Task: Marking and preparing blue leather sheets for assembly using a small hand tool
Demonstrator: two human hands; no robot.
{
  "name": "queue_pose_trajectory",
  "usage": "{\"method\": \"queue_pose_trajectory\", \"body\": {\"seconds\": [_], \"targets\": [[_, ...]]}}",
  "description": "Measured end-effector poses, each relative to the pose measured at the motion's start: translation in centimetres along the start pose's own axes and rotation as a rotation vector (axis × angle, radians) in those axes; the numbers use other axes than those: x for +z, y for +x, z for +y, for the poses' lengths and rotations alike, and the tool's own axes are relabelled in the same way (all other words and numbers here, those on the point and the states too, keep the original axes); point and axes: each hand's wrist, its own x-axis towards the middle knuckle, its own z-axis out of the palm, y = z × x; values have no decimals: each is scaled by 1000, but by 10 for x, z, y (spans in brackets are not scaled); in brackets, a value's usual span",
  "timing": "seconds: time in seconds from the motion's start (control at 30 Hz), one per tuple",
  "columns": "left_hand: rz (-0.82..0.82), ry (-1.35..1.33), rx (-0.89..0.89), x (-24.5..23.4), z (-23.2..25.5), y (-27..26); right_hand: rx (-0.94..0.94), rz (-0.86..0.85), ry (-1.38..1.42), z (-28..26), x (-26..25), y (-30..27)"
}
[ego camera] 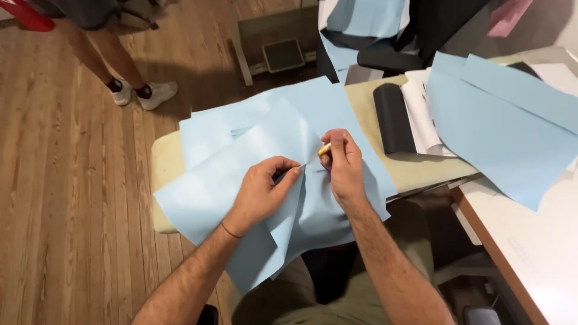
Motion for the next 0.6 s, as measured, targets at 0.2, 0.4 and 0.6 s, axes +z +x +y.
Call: {"method": "queue_pose_trajectory", "body": {"seconds": [0.2, 0.4, 0.6], "targets": [[42, -32, -11, 1, -2, 3, -39, -11, -1, -5, 1, 1], [51, -51, -30, 2, -2, 3, -15, -6, -48, -8, 0, -2], [74, -66, 7, 2, -2, 2, 38, -28, -19, -8, -1, 1]]}}
